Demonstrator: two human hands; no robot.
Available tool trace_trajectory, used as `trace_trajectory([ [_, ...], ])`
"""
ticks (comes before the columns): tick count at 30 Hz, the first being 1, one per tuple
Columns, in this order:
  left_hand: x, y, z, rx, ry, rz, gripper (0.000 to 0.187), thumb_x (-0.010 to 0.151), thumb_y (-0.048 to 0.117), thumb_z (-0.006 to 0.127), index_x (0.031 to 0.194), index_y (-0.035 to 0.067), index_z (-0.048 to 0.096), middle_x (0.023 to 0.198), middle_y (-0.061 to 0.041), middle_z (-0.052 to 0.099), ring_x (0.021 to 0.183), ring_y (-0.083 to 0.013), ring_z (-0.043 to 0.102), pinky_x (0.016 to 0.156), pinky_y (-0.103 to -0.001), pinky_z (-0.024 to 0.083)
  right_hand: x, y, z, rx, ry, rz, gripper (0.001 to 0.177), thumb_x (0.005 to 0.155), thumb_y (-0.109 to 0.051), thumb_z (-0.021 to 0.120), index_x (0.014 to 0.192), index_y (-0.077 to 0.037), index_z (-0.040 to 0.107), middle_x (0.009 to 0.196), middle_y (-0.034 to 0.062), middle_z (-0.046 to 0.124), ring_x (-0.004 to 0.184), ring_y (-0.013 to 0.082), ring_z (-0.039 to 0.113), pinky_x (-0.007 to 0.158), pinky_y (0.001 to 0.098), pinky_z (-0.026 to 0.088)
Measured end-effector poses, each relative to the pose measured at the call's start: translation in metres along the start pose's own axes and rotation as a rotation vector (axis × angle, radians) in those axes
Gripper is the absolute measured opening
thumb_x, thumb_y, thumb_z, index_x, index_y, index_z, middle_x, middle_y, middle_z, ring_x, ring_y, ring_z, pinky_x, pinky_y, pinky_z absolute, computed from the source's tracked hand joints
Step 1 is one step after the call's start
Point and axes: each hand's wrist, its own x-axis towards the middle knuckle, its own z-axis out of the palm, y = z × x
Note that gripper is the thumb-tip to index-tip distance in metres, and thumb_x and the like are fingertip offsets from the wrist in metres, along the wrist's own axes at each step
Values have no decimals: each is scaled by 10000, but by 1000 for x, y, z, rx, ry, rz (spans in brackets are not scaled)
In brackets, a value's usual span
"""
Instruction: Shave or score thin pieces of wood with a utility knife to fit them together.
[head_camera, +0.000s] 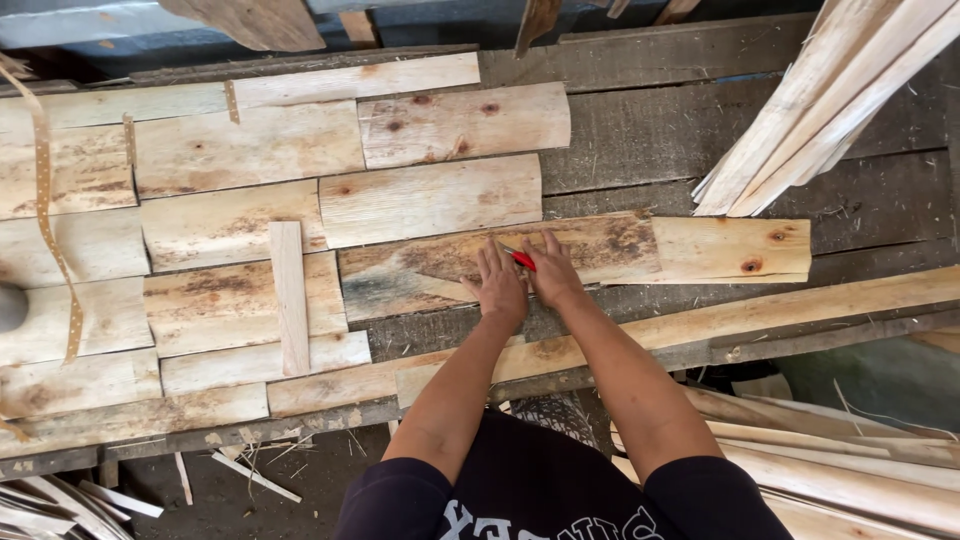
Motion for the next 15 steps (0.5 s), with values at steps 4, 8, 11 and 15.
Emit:
trace_trajectory([
  [4,-8,10,-17,21,-51,-42,857,996,335,594,1658,128,91,1724,-46,-86,1585,-302,-8,1151,-772,123,1,8,-1,8,-5,-25,675,881,-136,707,1509,-249,486,1635,164,256,1400,437,352,1159,449,362],
  [8,-15,19,-31,56,-101,-90,818,983,319,617,1648,275,143,1743,-59,-93,1606,-316,-14,1161,-784,110,10,33,5,55,107,-151,598,885,-112,673,1466,-155,540,1569,210,376,1346,453,443,1123,474,407],
  [11,-17,30,-30,39,-98,-117,835,971,291,623,1651,338,141,1738,-65,-95,1599,-320,-15,1159,-790,112,15,68,3,239,163,-204,471,953,-132,632,1414,-70,556,1469,220,518,1299,430,533,1088,468,452],
  [15,-13,42,-30,34,-91,-198,832,972,209,580,1644,355,112,1721,-65,-135,1594,-324,-62,1159,-779,123,9,102,-38,488,242,-44,378,1007,-185,607,1362,-57,591,1293,222,658,1206,382,618,1029,438,506],
])
